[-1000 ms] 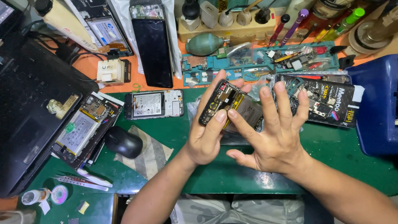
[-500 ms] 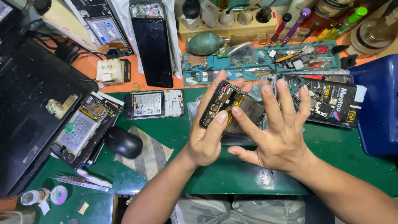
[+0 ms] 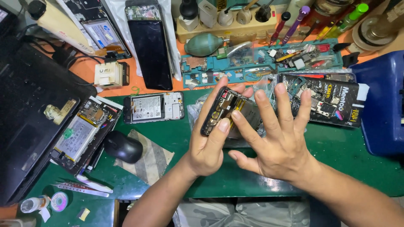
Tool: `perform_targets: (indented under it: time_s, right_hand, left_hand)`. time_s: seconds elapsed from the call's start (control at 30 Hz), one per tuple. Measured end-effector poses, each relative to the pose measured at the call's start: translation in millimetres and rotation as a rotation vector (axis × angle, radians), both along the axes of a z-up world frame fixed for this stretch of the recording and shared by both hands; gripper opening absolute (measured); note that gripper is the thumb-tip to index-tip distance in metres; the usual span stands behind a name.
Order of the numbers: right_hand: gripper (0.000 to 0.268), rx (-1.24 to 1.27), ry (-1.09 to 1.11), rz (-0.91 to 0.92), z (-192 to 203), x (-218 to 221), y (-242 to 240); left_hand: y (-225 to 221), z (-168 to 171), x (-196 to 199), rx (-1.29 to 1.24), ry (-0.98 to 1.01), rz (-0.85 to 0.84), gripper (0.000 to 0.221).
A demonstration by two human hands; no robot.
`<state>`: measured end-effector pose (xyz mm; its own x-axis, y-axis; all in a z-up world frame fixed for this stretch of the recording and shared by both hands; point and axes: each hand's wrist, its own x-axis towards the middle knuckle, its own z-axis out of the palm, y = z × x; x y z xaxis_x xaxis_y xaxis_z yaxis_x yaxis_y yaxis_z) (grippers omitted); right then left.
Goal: Disassembling a mobile phone to remove internal components like the battery and motherboard.
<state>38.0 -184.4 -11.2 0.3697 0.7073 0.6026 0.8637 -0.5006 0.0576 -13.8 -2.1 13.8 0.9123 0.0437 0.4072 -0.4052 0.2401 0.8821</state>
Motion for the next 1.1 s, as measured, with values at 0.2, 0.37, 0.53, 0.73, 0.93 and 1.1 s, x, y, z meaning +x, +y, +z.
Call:
perform_targets:
  time_s: [0.2,0.37,0.53,0.73,0.93,1.1]
  right_hand:
    - [0.082,0.003,0.066,-0.028,-3.3,13.2,1.7]
    - [0.092,0.063,0.084,-0.002,-2.0,25.1,-5.3]
    - [0.068,0.132,0.193,0.045,-20.0,42.2,-3.2]
    - [0.093,0.322,0.056,0.061,-19.0,37.5,-0.3]
    - [0.056,0.219,0.188,-0.113,14.0,-38.7,-64.4]
    - [0.029,0.847,0.07,-0.741,-66.4,-80.9,-193.6]
  left_hand:
    - [-0.1,-21.0,18.8,-0.594,0.19,-0.156,0.068]
    - [12.0,-26.9,30.6,-0.812,0.154,-0.086,0.061]
    - [15.7,-31.4,31.2,-0.732,0.043,-0.077,0.064]
    - [3.7,-18.8,29.6,-0.428,0.266,-0.151,0.048]
    - [21.6,-34.4,38.5,-0.454,0.364,0.052,0.061]
    - [24.2,-33.9,40.8,-0.55,0.31,0.209,0.042]
